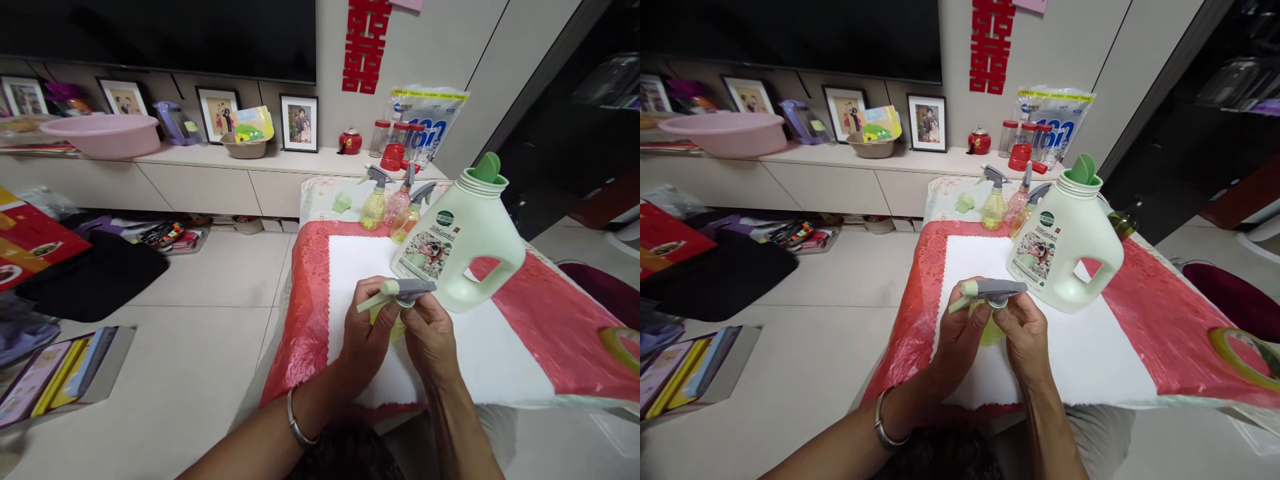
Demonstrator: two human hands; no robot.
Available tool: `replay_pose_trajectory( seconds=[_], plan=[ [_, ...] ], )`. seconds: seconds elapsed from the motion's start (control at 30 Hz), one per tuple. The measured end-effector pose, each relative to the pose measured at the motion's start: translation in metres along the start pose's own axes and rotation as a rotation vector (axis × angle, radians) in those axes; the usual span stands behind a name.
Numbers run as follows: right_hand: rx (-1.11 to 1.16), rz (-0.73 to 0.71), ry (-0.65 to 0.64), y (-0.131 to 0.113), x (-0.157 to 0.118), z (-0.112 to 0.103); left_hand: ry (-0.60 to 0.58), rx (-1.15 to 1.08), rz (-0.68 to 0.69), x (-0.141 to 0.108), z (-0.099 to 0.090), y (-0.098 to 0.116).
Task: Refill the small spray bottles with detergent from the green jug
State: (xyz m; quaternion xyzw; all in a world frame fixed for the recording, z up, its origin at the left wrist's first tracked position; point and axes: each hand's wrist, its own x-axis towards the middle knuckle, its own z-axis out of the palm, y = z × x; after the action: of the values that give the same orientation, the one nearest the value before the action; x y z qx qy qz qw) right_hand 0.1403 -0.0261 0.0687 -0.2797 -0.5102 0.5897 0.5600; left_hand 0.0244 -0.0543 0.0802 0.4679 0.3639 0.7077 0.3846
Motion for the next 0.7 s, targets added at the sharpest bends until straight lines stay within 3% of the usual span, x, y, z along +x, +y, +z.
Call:
replay_pose_trajectory(
  seconds=[0.17, 0.7],
  plan=[
    [0.001, -0.004, 0.011, 0.0014, -0.002, -0.0004, 0.006, -0.061, -0.061, -0.001, -0.0001, -0.0066],
    [0.058, -0.034, 0.051, 0.0, 0.001, 0.0026, -0.029, -0.061, -0.05, -0.0023, 0.0, -0.0045]
  ],
)
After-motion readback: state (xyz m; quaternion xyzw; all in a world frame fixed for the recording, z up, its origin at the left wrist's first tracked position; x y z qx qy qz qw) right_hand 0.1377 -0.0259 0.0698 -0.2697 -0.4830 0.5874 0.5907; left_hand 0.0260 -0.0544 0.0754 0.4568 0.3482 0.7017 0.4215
